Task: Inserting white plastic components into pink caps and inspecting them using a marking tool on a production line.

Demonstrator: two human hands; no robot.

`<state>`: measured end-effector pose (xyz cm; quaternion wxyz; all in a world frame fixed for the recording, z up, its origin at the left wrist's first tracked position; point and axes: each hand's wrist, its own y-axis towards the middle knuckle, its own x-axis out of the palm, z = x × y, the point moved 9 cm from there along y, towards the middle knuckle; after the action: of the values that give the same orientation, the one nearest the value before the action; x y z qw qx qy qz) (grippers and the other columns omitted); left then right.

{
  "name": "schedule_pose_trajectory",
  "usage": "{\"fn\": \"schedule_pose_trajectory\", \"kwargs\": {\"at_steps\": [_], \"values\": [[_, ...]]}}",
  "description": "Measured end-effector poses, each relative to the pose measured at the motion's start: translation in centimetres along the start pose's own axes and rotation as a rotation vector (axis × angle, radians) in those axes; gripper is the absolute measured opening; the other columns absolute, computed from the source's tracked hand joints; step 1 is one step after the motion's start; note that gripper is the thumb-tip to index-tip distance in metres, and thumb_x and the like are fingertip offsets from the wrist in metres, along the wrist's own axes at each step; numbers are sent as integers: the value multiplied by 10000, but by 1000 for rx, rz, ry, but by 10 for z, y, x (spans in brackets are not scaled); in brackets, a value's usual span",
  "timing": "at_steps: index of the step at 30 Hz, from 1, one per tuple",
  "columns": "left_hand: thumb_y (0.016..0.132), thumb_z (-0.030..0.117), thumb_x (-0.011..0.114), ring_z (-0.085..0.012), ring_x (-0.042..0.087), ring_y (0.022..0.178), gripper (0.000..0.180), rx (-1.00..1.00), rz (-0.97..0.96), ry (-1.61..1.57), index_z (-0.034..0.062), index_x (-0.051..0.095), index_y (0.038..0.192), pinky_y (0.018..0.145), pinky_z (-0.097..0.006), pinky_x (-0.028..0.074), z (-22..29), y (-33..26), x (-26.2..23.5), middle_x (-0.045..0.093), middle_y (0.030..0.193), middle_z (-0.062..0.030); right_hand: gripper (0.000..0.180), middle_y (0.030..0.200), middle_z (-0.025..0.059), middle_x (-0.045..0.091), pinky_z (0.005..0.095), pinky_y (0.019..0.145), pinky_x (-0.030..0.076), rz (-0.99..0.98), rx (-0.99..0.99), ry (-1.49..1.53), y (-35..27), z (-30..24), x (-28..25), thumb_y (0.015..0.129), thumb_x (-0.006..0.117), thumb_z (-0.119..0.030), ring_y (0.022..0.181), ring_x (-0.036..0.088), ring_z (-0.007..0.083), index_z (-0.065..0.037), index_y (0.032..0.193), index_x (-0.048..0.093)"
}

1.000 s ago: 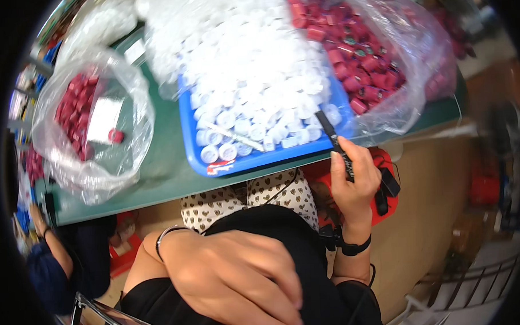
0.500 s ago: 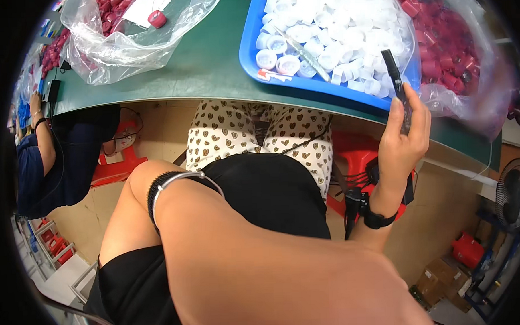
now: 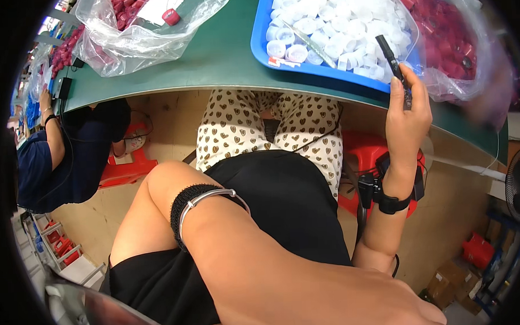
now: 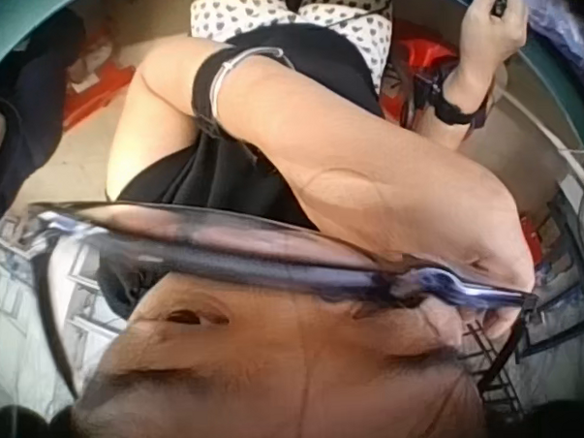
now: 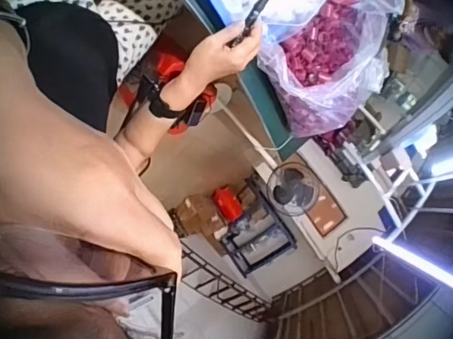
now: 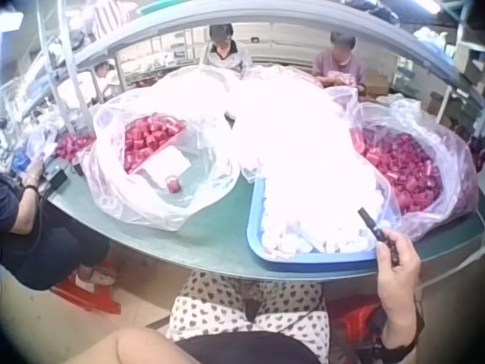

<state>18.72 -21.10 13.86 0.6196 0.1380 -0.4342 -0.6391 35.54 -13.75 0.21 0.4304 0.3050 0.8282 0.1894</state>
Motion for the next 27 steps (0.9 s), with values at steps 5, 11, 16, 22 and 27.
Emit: {"fn": "schedule_pose_trajectory", "kwargs": {"at_steps": [5, 11, 16, 22, 27], "values": [[873, 38, 608, -222, 627, 889, 213, 34, 68, 32, -40, 641, 1068, 738, -296, 513, 14, -10, -19, 665, 992, -160, 240, 1069, 118, 683, 338, 843, 480, -14, 0, -31, -1, 5, 5, 932, 610, -139, 966, 636, 239, -47, 1149, 654], [866, 35, 612, -231, 628, 893, 209, 67, 165, 1, -36, 643, 1060, 730, -302, 515, 24, -17, -38, 665, 995, -164, 237, 1044, 106, 689, 344, 852, 475, -7, -2, -52, 7, 10, 11, 926, 626, -156, 952, 628, 242, -50, 1135, 662], [861, 32, 616, -238, 629, 896, 206, 81, 230, -7, -33, 645, 1053, 724, -308, 517, 30, -20, -65, 665, 997, -168, 253, 1052, 91, 687, 306, 857, 469, -20, -7, -69, 12, 11, 12, 929, 625, -131, 948, 616, 187, -33, 1161, 653], [854, 29, 621, -247, 631, 899, 202, 96, 248, 3, -30, 648, 1045, 716, -314, 519, 38, -28, -89, 664, 999, -172, 254, 1043, 97, 685, 273, 844, 473, -32, -25, -98, 12, 5, 13, 931, 624, -104, 936, 617, 146, -1, 1162, 649], [851, 27, 643, -306, 635, 928, 203, 521, 615, 159, -56, 630, 1035, 724, -371, 541, 43, -41, -86, 652, 1021, -230, 250, 1034, 110, 682, 292, 843, 482, -29, 3, -82, 15, 10, 2, 928, 623, -98, 934, 624, 165, 6, 1153, 645]]}}
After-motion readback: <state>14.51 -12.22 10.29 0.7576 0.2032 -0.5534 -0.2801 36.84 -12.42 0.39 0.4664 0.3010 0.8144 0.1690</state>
